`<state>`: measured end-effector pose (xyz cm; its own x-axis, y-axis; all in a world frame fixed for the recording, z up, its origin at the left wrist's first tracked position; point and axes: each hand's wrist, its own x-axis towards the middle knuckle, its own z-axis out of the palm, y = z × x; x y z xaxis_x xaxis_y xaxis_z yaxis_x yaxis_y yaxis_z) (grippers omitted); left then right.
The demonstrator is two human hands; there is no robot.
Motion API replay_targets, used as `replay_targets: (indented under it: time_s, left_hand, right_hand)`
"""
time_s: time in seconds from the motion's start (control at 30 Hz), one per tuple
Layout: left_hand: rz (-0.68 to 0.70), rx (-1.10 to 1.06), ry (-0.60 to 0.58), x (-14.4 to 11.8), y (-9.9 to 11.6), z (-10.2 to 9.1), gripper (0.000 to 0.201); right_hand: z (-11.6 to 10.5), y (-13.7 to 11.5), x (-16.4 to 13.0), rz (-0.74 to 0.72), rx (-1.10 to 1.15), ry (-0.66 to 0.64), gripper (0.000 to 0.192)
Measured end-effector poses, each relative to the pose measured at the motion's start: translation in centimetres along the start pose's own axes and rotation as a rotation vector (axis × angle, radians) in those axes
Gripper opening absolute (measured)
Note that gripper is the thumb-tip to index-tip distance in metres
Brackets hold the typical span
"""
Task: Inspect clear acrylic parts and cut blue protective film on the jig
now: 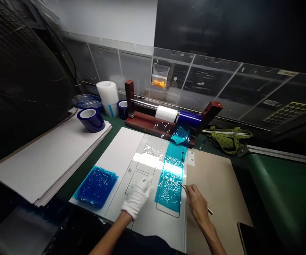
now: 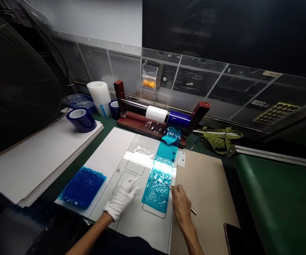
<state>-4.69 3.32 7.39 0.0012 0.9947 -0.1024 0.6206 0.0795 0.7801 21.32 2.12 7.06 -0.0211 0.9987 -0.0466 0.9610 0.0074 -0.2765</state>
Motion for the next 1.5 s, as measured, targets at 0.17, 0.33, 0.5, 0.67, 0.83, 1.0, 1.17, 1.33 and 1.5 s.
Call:
replay_targets:
  time_s: [0.17, 0.33, 0.5, 0.67, 0.83, 1.0, 1.17, 1.33, 1.5]
  left_hand:
    - [0.092, 0.329, -0.159, 3.0, 1.8, 6.9, 0.047]
    - [0.064, 0.530, -0.174, 4.1, 1.5, 7.9, 0.037]
    - [0.041, 0.618, -0.193, 4.2, 1.6, 8.2, 0.036]
    - [0.037, 0.629, -0.218, 4.3, 1.5, 8.2, 0.036]
    - [0.021, 0.615, -0.237, 4.2, 1.6, 7.8, 0.038]
    - [-0.018, 0.588, -0.251, 3.9, 2.4, 7.4, 0.051]
    - [-0.033, 0.539, -0.319, 1.7, 3.2, 7.9, 0.099]
    - [0.002, 0.603, -0.462, -0.7, 2.9, 9.8, 0.130]
    - [0.116, 0.717, -0.384, -0.9, 2.4, 10.8, 0.123]
  right_hand:
    - [1.0, -1.7, 5.0, -0.105, -0.107, -0.040, 0.028]
    - [2.8, -3.1, 8.3, -0.174, -0.111, -0.093, 0.024]
    - [4.2, -4.1, 10.0, -0.198, -0.106, -0.150, 0.024]
    - [3.7, -2.3, 9.8, -0.190, -0.118, -0.194, 0.027]
    - [0.8, 3.4, 7.4, -0.123, -0.167, -0.223, 0.025]
    - [-0.9, 7.7, 3.3, 0.107, -0.161, -0.220, 0.022]
    - [0.6, 6.4, 0.0, 0.244, 0.030, -0.228, 0.018]
    - [2.3, 4.3, -1.0, 0.349, 0.289, -0.175, 0.017]
    - [2.7, 3.8, -1.9, 0.343, 0.467, -0.161, 0.019]
